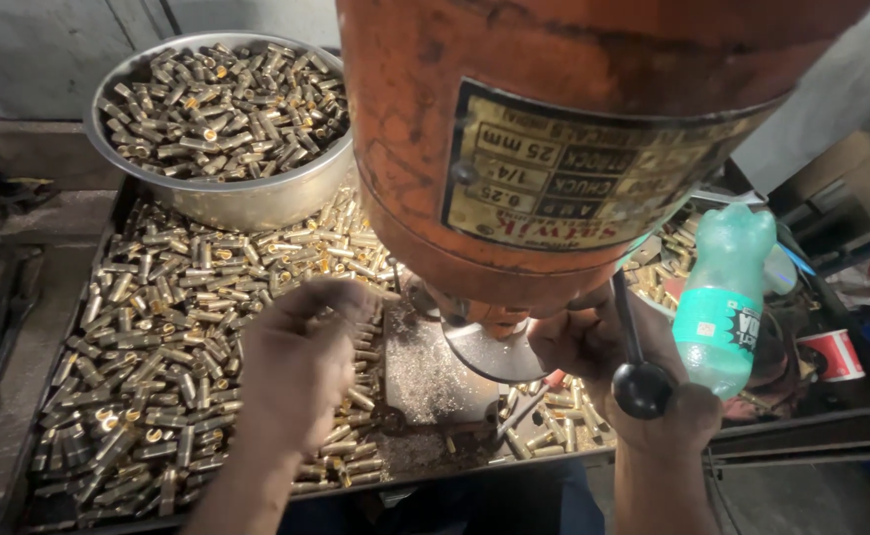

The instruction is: Polishing or deburring small brass metal casings using a bench-top motorized machine.

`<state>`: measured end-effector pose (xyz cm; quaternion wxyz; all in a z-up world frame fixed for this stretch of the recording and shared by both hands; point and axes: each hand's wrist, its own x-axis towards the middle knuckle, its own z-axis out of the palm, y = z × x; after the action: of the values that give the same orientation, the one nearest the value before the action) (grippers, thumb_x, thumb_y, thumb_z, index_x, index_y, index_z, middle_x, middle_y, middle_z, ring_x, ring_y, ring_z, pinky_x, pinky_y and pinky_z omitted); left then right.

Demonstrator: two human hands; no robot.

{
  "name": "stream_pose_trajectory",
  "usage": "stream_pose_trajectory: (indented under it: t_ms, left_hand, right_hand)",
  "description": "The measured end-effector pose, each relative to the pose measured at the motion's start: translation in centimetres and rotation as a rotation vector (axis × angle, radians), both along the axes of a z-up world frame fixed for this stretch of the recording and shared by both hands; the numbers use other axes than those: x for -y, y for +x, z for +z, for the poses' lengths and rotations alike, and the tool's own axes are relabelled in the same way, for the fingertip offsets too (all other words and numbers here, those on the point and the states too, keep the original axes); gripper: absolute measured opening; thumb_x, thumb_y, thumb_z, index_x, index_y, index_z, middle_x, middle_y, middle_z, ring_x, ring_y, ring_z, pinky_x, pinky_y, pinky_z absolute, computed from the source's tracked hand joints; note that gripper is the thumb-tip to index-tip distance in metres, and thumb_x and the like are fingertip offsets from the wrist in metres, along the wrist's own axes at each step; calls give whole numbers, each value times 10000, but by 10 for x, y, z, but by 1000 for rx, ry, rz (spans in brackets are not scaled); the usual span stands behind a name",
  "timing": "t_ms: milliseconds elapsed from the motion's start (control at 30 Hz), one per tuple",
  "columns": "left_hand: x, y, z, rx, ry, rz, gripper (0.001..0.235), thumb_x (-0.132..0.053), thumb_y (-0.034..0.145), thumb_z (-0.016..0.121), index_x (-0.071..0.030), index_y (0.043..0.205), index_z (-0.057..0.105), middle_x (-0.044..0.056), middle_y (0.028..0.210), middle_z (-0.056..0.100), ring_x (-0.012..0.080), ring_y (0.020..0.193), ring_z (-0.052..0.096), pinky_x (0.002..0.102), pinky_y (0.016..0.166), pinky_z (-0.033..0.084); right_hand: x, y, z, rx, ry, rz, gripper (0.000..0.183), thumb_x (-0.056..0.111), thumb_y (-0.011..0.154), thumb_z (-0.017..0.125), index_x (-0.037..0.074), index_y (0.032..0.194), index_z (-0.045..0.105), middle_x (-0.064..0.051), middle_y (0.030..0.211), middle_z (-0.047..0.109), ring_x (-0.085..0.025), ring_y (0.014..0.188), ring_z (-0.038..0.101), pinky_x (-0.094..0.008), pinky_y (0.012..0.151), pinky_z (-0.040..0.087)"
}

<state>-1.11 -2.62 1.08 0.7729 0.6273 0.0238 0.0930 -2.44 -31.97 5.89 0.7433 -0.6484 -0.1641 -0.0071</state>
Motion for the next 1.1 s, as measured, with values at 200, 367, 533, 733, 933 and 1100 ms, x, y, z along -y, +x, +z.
stream_pose_trajectory:
  t_ms: [200,367,533,733,933,1100]
  left_hand:
    - [-36,20,11,97,263,50,160,-207,941,750,-59,1001,765,62,869,784,116,607,655,246,452,471]
    - [-28,27,-3,217,1317,-34,294,-273,895,727,-55,1089,770,137,812,758,200,603,709,290,486,563]
    - [-19,30,-16,-40,1629,-143,150,-55,999,614,2,1092,718,189,898,713,174,651,726,294,517,578]
    - [-14,22,8,278,1238,-84,373,-261,827,767,-78,1152,767,120,836,736,190,614,693,287,505,576]
    - [1,-5,26,55,308,-293,186,-176,877,825,-15,958,775,10,748,716,60,663,606,213,581,510]
    - [27,-20,39,-36,275,-237,240,-175,885,779,-54,1092,797,-7,709,680,57,595,515,243,509,421]
  right_hand:
    - [-1,1,0,-14,73,0,1426,1020,502,649,-156,1295,503,-182,1021,619,-239,858,608,-340,749,507]
    - [6,2,-8,-32,88,23,1442,973,520,706,-169,1377,504,-197,1040,613,-244,852,569,-341,728,449]
    - [10,2,-10,7,131,93,1365,906,616,751,-158,1429,490,-218,1096,649,-275,937,630,-376,821,514]
    - [8,1,-7,13,163,40,1311,874,611,764,-141,1373,441,-230,1092,644,-302,971,663,-411,876,553]
    - [0,-1,-1,57,114,38,1317,914,650,695,-156,1381,459,-235,998,634,-281,825,611,-388,723,494]
    - [2,-1,-2,32,69,10,1416,977,589,650,-169,1402,473,-239,974,623,-267,796,579,-376,706,467]
